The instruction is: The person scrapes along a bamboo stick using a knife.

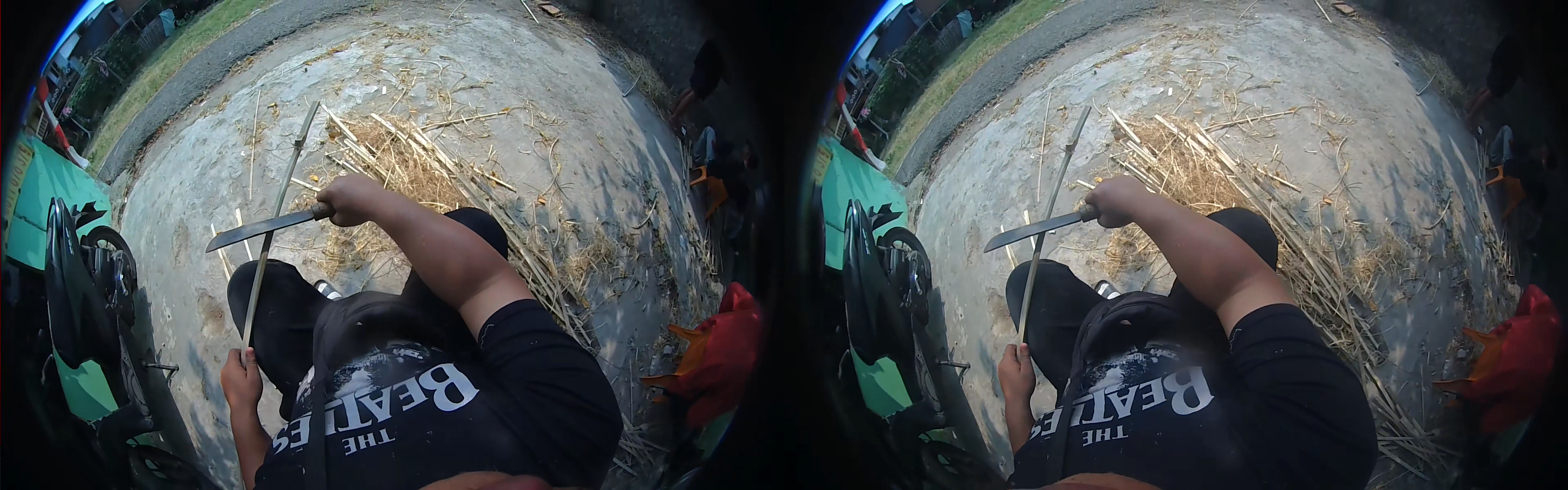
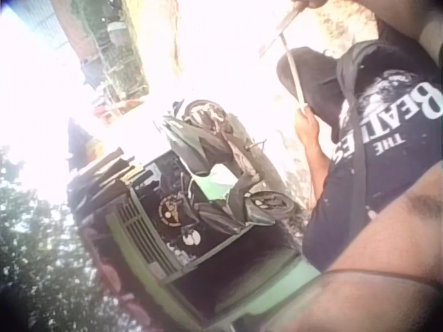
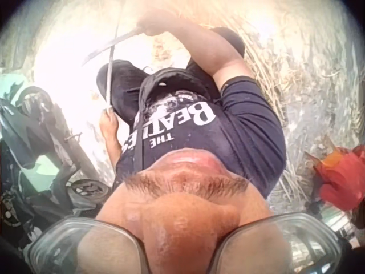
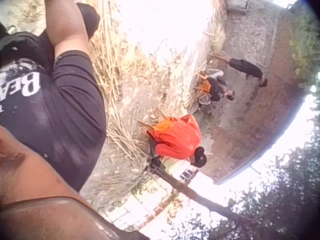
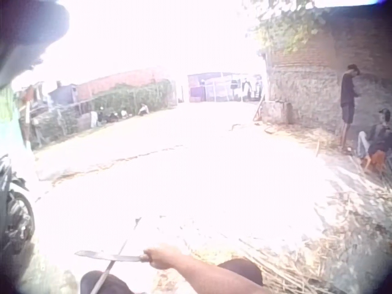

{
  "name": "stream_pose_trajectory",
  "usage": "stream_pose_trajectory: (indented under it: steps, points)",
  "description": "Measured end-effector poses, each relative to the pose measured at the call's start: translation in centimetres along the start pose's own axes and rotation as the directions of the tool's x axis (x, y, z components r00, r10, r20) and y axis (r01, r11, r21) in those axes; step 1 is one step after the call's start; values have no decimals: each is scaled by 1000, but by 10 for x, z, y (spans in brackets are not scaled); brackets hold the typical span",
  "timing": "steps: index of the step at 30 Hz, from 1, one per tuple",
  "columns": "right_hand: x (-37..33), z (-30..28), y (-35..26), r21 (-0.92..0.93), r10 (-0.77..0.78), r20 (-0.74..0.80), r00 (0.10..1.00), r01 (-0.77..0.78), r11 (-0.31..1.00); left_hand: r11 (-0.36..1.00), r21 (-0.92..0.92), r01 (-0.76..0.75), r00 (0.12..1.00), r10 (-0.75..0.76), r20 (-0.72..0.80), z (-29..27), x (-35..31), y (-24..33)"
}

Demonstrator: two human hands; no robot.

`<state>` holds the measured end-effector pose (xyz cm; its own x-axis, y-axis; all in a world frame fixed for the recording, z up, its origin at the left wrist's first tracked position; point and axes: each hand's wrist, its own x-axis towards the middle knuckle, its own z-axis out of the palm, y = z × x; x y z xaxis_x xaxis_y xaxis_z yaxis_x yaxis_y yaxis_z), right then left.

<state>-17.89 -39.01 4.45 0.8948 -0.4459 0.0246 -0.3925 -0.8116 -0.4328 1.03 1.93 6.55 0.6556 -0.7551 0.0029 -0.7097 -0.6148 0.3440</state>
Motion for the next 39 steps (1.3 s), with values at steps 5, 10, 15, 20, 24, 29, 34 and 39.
stream_pose_trajectory:
  steps: [5, 10, 15, 20, 24, 29, 34, 39]
  points:
    - [-5, -11, -6, -5, 10, -28, 1000, -10, 1000, 998, 63, 0, 998, 4, -64, 1, -3, -2]
    - [5, -15, -18, 26, 34, -81, 996, -32, 999, 999, 6, -44, 997, 44, -65, 3, 1, 3]
    - [17, -12, -31, 37, -59, -131, 990, 64, 997, 996, -65, -52, 996, 47, -73, 19, 6, -11]
    - [20, -22, -62, -4, -129, -100, 987, 129, 992, 989, -114, -90, 988, 74, -134, 21, 12, -4]
    - [18, -15, -77, 208, -129, 0, 992, 126, 970, 987, -130, -93, 989, 76, -124, 18, 19, 3]
    - [18, 10, -70, 473, -127, -28, 991, 126, 872, 987, -115, -108, 989, 94, -117, 11, 20, 3]
    - [17, 8, -72, 716, -141, 134, 981, 3, 698, 998, 0, -70, 993, 69, -97, 2, 17, 6]
    - [6, 28, -51, 896, -87, 140, 986, -89, 436, 992, 89, -88, 996, 90, -21, -6, 11, 17]
